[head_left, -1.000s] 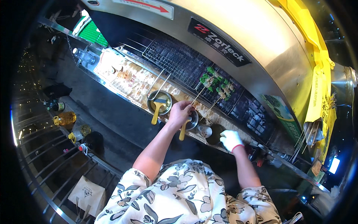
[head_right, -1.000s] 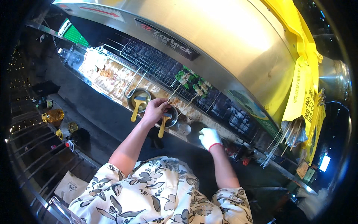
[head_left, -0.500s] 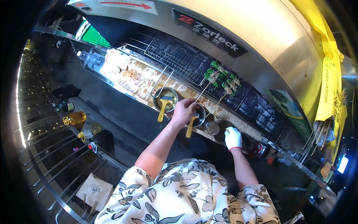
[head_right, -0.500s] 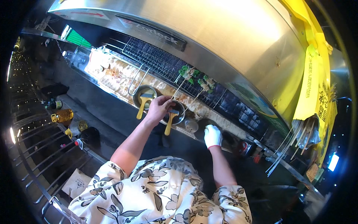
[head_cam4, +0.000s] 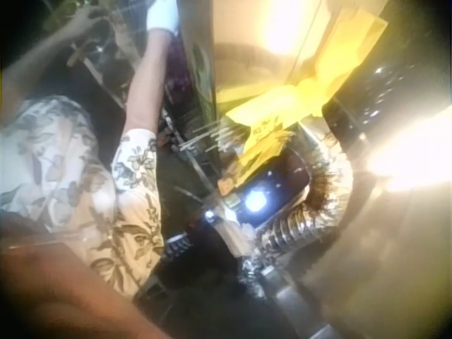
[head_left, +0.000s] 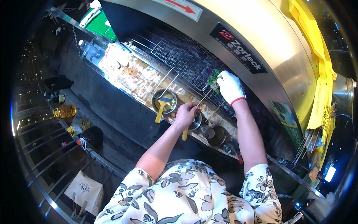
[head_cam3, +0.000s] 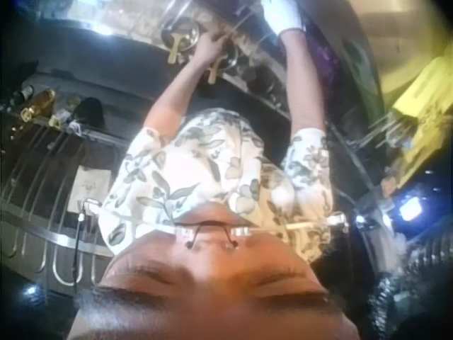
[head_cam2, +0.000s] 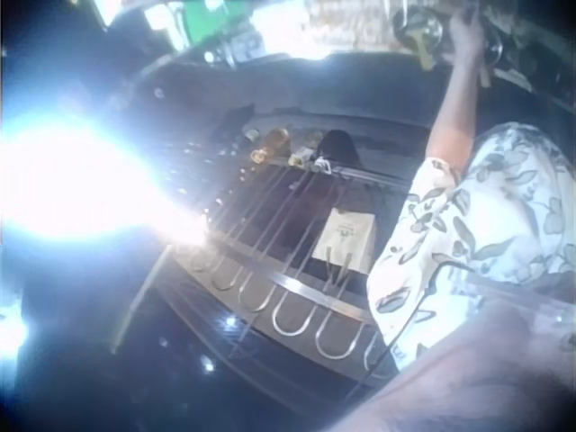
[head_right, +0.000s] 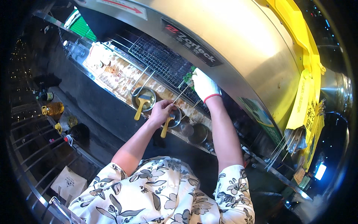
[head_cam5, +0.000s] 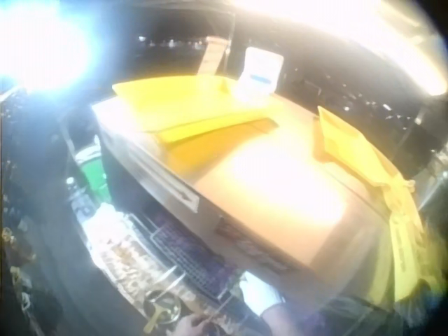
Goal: The person grills skewers of meat and vegetables on a charcoal grill at a street food stall. They turn the skewers, apply sauce with a brush, and season the food. The cooked skewers are then placed into a plastic bag for a customer.
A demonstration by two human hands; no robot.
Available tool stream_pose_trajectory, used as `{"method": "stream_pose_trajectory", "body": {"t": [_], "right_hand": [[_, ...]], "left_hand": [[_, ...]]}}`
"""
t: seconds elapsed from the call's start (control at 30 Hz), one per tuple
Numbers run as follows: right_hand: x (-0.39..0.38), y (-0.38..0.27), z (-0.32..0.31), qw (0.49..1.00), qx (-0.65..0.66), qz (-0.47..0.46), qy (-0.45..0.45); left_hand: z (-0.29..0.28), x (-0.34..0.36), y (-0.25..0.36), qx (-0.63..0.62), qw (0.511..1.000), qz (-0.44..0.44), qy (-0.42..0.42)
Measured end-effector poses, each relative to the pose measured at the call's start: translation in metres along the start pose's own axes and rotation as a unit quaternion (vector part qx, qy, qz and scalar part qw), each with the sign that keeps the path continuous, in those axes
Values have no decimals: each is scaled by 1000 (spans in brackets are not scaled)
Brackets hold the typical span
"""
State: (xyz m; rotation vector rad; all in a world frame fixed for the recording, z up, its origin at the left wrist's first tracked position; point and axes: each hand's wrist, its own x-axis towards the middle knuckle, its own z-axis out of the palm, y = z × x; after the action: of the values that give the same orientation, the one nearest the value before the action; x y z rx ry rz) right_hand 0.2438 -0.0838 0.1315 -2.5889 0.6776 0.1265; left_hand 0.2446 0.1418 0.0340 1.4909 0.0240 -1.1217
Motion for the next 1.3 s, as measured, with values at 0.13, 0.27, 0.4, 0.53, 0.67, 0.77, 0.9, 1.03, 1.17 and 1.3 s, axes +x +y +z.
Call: {"method": "stream_pose_trajectory", "body": {"t": [0.13, 0.27, 0.4, 0.53, 0.67, 0.77, 0.9, 1.03, 1.17, 1.3], "right_hand": [[-5, 9, -2, 996, -63, -55, 9], [-10, 3, -7, 994, -104, -13, 7], [-12, -15, -6, 999, -7, -48, -5], [-14, -23, 0, 998, 25, -58, 1], [-17, -22, -1, 999, -19, -20, -17], [-25, -10, 1, 998, -19, -60, 8], [-30, -12, 1, 998, -20, -50, 31], [-47, 0, -5, 993, -52, -47, 91], [-52, 10, -9, 992, -85, -21, 92], [-36, 9, -9, 992, -91, 40, 82]], "left_hand": [[-2, -1, -4, -18, 1000, 4, 1], [-4, -4, 4, -17, 1000, -12, -9], [-6, 3, -4, -31, 999, -17, -29], [-5, 4, -2, -34, 999, -13, -37], [-6, 3, -2, -45, 998, -16, -38], [-6, -1, 8, -59, 995, -62, -57], [-8, 3, 2, -85, 992, -64, -74], [-8, 6, -1, -100, 990, -65, -80], [-4, 5, 1, -103, 991, -55, -69], [-3, 3, 1, -99, 992, -39, -65]]}}
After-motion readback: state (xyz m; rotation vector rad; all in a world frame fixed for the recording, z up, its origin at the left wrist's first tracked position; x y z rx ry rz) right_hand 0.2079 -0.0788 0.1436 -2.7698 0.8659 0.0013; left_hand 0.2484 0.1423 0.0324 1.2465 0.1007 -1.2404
